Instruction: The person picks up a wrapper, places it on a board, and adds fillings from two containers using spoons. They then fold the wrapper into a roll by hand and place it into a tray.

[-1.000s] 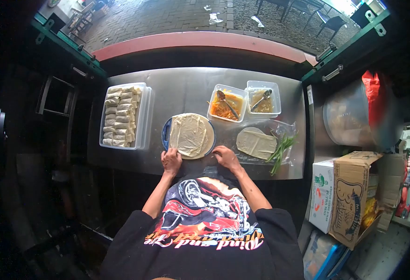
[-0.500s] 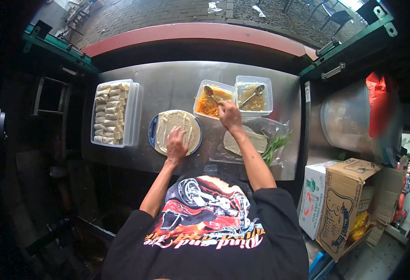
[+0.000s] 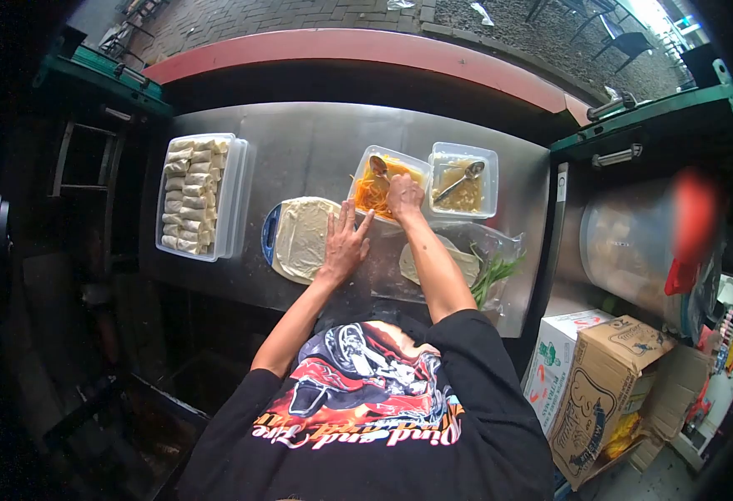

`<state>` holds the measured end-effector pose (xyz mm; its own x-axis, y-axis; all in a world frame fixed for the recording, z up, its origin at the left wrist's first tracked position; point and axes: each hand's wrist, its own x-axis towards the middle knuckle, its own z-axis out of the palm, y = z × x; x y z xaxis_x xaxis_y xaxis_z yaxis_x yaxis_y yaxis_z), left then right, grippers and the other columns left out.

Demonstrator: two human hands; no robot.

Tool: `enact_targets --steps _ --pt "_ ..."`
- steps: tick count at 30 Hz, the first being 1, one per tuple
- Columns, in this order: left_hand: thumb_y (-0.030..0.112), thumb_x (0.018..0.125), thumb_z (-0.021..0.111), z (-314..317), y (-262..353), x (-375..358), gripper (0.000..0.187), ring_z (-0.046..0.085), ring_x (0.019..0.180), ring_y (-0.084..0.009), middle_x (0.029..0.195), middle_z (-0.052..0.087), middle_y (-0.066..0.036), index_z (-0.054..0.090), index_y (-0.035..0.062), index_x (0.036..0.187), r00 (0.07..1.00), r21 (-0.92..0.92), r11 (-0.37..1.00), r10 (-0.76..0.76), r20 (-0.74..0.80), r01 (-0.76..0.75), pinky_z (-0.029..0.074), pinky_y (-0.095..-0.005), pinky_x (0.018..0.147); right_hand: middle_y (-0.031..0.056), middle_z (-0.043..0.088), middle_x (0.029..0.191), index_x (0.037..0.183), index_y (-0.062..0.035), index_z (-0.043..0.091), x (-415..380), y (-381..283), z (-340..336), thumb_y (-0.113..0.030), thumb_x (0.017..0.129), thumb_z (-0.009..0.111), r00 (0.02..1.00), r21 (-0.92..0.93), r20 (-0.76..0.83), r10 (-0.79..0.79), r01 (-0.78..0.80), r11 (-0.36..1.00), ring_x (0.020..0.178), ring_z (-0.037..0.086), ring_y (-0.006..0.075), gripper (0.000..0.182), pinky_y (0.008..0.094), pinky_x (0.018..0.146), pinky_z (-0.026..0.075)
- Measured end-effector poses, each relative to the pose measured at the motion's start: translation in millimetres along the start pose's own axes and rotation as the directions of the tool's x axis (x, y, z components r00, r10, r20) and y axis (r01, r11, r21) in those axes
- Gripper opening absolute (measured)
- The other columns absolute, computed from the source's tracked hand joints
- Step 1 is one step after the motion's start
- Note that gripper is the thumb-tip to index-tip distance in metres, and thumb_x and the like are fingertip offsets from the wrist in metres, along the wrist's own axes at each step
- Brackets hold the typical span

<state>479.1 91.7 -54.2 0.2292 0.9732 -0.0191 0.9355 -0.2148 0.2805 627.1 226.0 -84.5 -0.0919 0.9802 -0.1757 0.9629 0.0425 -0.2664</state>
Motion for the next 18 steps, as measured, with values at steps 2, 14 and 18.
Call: enact_targets --steps 2,14,18 --pt "0.022 0.080 0.068 0 -2 -1 0.076 0.018 0.146 -0.0378 0.155 0.018 -0.027 0.035 0.0223 0.149 1.000 -0.025 1.000 0.012 0.007 -0.012 0.018 -0.0581 0.114 0.0180 0.070 0.092 0.086 -0.0036 0.073 2 -1 1 -0.008 0.081 0.059 1.000 0.005 0.003 -0.002 0.002 1.000 0.086 0.070 0.0344 0.016 0.0441 0.073 0.058" --pt "0.010 0.082 0.057 2 -3 -2 0.071 0.020 0.146 -0.0356 0.156 0.019 -0.026 0.036 0.0212 0.149 0.999 -0.042 0.999 0.030 -0.019 -0.031 0.013 -0.0559 0.116 0.0215 0.069 0.092 0.093 0.0005 0.066 3 -4 0 -0.011 0.082 0.058 0.994 0.067 -0.110 -0.007 0.015 0.998 0.087 0.069 0.0367 0.018 0.0465 0.074 0.056" --pt "0.010 0.082 0.056 3 -4 -3 0.071 0.020 0.146 -0.0353 0.156 0.019 -0.026 0.037 0.0204 0.149 0.999 -0.039 0.999 0.035 -0.033 -0.037 0.013 -0.0560 0.116 0.0233 0.067 0.093 0.099 -0.0007 0.063 -6 -13 -33 -0.012 0.085 0.055 0.998 0.079 0.046 0.038 -0.041 0.996 0.086 0.069 0.0376 0.019 0.0467 0.071 0.056"
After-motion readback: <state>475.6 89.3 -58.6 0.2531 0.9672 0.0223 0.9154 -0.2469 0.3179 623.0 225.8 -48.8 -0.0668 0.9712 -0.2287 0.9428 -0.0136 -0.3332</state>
